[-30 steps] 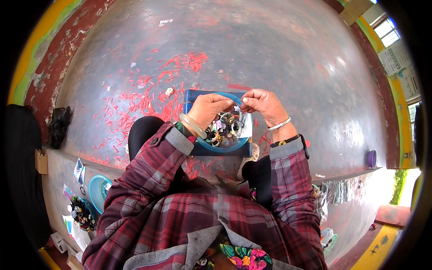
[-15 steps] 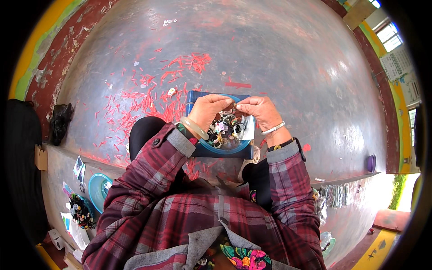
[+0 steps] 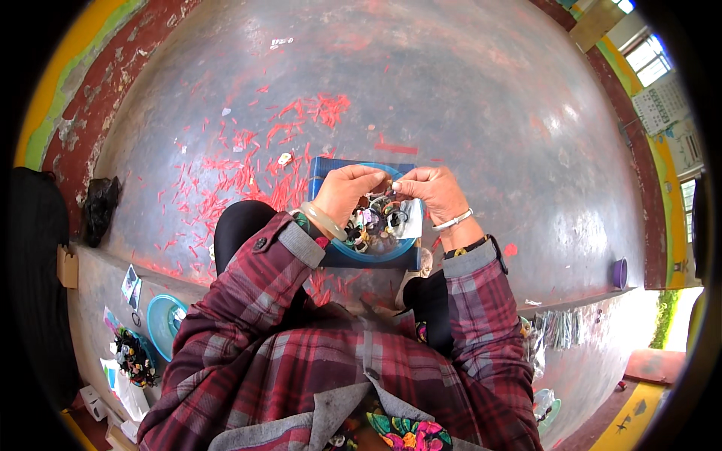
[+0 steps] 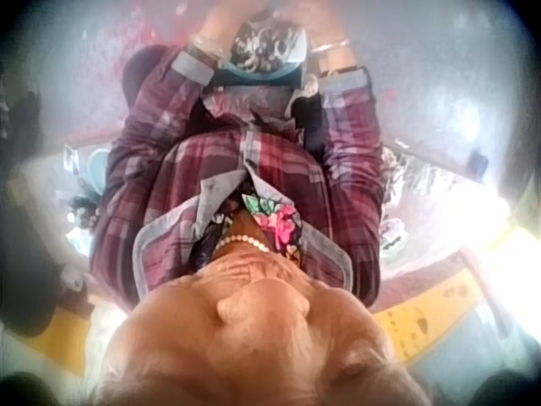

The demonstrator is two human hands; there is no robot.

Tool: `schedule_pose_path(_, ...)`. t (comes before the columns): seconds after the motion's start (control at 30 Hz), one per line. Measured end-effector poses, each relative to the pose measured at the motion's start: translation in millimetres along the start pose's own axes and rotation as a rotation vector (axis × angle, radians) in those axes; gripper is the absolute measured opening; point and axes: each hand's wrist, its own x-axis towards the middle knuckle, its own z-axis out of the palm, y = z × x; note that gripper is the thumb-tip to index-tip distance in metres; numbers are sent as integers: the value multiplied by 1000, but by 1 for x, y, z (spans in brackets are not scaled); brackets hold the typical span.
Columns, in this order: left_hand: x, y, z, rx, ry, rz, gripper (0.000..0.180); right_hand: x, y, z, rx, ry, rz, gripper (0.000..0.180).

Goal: The person sits on the floor and assembles hair accessories by hand. They pick up small plastic clips and hair ties from a blue bowl, attach the clips to the ties, and place the finished items back into the bowl.

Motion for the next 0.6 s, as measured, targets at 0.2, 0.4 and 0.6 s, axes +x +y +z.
schedule_pose_path(0.2,0,1,0,12,-16,-6,16,2,0,-2,-72,-25,-2,15)
schedule_pose_path(0.4,-1,1,1,-37,-22,-4,16,2,3,-1,-45,-46,-23,15)
schedule_pose_path(0.6,-4,4,5,-155,-51,-22,14,2,5,1,-38,-56,-31,17)
